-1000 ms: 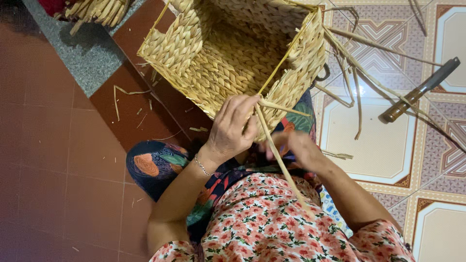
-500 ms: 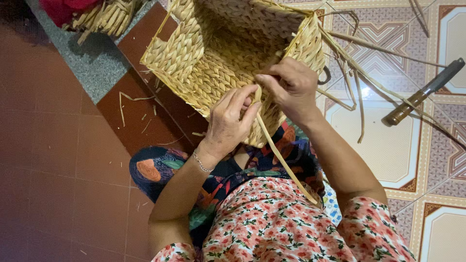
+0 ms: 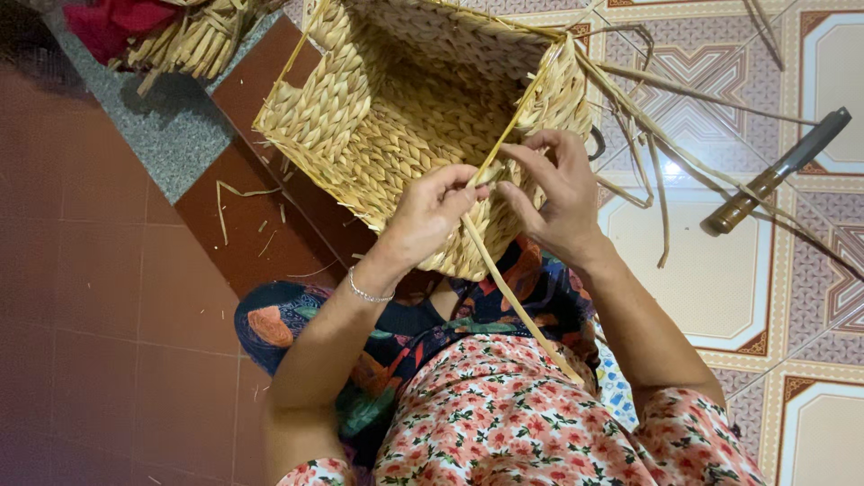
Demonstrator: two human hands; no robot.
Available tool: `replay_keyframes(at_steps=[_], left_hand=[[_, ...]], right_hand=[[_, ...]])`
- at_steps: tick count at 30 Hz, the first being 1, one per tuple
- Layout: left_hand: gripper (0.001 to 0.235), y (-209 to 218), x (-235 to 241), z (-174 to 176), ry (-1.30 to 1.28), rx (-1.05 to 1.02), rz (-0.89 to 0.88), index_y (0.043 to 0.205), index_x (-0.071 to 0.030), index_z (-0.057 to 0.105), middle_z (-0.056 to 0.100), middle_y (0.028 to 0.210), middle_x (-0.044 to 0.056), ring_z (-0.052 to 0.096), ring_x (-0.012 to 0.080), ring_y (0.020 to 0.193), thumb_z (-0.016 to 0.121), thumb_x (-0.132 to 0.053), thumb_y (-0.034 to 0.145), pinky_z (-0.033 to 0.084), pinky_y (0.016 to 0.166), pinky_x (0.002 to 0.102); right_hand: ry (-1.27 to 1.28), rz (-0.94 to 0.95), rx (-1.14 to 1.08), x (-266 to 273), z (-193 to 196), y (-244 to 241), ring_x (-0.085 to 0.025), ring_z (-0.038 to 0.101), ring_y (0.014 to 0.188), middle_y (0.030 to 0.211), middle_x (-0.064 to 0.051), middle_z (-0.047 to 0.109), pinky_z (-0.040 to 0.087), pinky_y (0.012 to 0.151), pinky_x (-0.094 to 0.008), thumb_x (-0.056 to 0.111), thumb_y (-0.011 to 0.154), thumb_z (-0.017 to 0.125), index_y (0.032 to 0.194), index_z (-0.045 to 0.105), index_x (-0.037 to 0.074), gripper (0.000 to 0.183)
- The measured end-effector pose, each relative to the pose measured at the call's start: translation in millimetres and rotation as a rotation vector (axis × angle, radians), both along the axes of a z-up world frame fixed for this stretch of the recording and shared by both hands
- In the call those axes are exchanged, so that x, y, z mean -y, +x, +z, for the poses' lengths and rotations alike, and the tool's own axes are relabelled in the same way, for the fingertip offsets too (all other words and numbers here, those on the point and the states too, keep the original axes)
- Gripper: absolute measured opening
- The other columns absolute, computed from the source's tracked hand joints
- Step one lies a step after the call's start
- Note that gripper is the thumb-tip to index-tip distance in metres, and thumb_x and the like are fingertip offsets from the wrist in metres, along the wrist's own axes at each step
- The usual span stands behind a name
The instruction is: The person trims excess woven material from the edges of a rectangular basket using shears, then weaves additional strips into the basket's rim. The person rotates the basket to access different sides and continues trimming and weaving.
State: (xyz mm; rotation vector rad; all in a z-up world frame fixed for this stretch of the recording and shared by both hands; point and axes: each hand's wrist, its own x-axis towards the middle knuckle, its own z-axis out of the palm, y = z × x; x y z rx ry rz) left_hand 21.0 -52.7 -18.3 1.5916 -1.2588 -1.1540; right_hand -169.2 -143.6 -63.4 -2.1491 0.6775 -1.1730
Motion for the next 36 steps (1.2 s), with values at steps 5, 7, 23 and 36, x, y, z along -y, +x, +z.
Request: replay_keyframes(at_steps=[5, 7, 23, 36], left_hand=[[0.019, -1.1, 2.0, -2.5, 0.033, -0.052, 0.03, 0.116, 0.0, 0.069, 0.068, 0.094, -0.002, 0.057, 0.0048, 0.082, 0.061, -0.009, 0.101, 0.049, 0.07, 0.02], [0.023, -9.3, -3.7, 7.1, 0.03, 0.112, 0.083, 0.12, -0.002, 0.069, 0.063, 0.087, -0.001, 0.051, 0.0072, 0.073, 0.063, -0.008, 0.098, 0.044, 0.061, 0.024], [0.031, -17.8, 11.7, 26.0, -0.517, 0.814, -0.02, 0.129, 0.001, 0.062, 0.07, 0.107, 0.014, 0.069, 0.0243, 0.098, 0.066, -0.01, 0.1, 0.057, 0.087, 0.035], [0.027, 7.0, 36.5, -12.0, 0.122, -0.422, 0.039, 0.122, 0.004, 0.066, 0.07, 0.096, 0.005, 0.063, 0.0089, 0.085, 0.064, -0.006, 0.097, 0.052, 0.077, 0.023]], right_hand=[[-0.116, -0.048, -0.062, 5.8, 13.0, 1.0, -0.033, 0.051, 0.114, 0.121, -0.01, 0.057, 0.041, 0.099, -0.046, 0.01, 0.087, 0.085, 0.105, 0.07, 0.012, 0.023], [-0.157, -0.059, -0.056, 11.4, 12.7, -0.8, -0.034, 0.051, 0.117, 0.122, -0.01, 0.06, 0.041, 0.103, -0.046, 0.011, 0.09, 0.084, 0.102, 0.066, 0.01, 0.022], [-0.031, -0.091, 0.112, 54.8, 7.6, 15.1, -0.018, 0.056, 0.09, 0.094, -0.004, 0.065, 0.045, 0.08, -0.033, 0.02, 0.102, 0.083, 0.113, 0.072, 0.008, 0.02], [-0.089, -0.064, 0.06, 29.8, 13.0, 2.4, -0.026, 0.054, 0.095, 0.1, -0.008, 0.06, 0.045, 0.08, -0.039, 0.008, 0.083, 0.088, 0.104, 0.075, 0.007, 0.025]])
